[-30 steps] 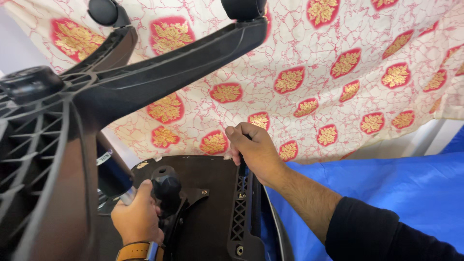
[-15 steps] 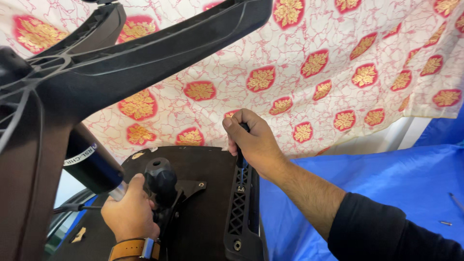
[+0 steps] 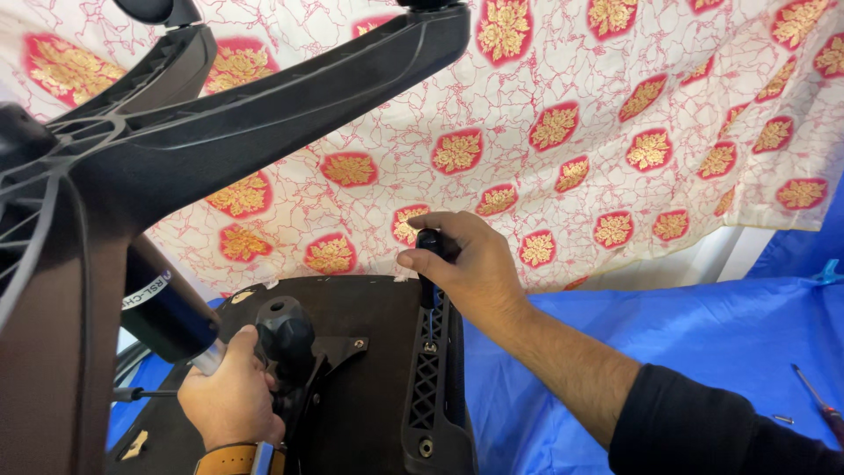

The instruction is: The person uses a screwdriver to tighten screws into the base of an office chair. They repeatedly insert and tighten screws at multiple locations on the chair base while holding the chair steady with the other hand.

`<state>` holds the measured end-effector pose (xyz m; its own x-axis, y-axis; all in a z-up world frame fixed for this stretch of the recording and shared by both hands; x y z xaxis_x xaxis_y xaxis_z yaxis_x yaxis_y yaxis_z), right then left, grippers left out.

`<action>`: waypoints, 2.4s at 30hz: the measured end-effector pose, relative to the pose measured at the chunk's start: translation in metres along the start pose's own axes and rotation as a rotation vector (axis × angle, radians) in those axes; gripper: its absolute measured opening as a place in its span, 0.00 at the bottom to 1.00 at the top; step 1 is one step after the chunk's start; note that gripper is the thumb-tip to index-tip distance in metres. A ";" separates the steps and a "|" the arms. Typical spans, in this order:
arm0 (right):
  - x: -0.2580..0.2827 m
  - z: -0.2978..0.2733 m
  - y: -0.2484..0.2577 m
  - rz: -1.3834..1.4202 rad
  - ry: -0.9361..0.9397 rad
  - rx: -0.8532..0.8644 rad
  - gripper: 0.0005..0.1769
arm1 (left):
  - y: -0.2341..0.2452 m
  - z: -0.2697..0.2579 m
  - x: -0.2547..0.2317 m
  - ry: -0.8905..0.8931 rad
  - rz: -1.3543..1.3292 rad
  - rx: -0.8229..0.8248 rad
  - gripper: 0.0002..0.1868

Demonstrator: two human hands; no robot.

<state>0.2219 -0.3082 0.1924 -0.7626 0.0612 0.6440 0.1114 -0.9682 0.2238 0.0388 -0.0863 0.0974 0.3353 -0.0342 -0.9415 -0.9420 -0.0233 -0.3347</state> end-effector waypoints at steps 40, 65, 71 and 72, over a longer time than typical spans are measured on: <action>-0.034 0.014 -0.032 0.941 -0.539 0.276 0.19 | -0.004 -0.011 0.006 0.015 0.021 0.063 0.15; -0.013 0.000 -0.028 0.242 0.144 -0.164 0.18 | -0.003 -0.005 0.003 0.039 0.041 0.080 0.14; -0.034 0.000 -0.048 0.675 -0.430 0.055 0.24 | 0.001 -0.005 0.007 0.062 0.084 0.115 0.13; -0.036 0.003 -0.050 0.715 -0.464 0.088 0.26 | 0.002 -0.005 0.007 0.056 0.062 0.129 0.13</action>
<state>0.2458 -0.2612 0.1607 -0.1543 -0.4456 0.8818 0.5298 -0.7907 -0.3068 0.0390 -0.0911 0.0900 0.2736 -0.0870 -0.9579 -0.9532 0.1086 -0.2821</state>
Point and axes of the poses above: each hand's wrist, its own z-axis towards the middle knuckle, its own y-axis out of the back of the hand, x = y × z, the point moved 4 cm from there along z, towards the middle knuckle, and after that the axes turned 11 degrees about -x, right-handed, at the moved point
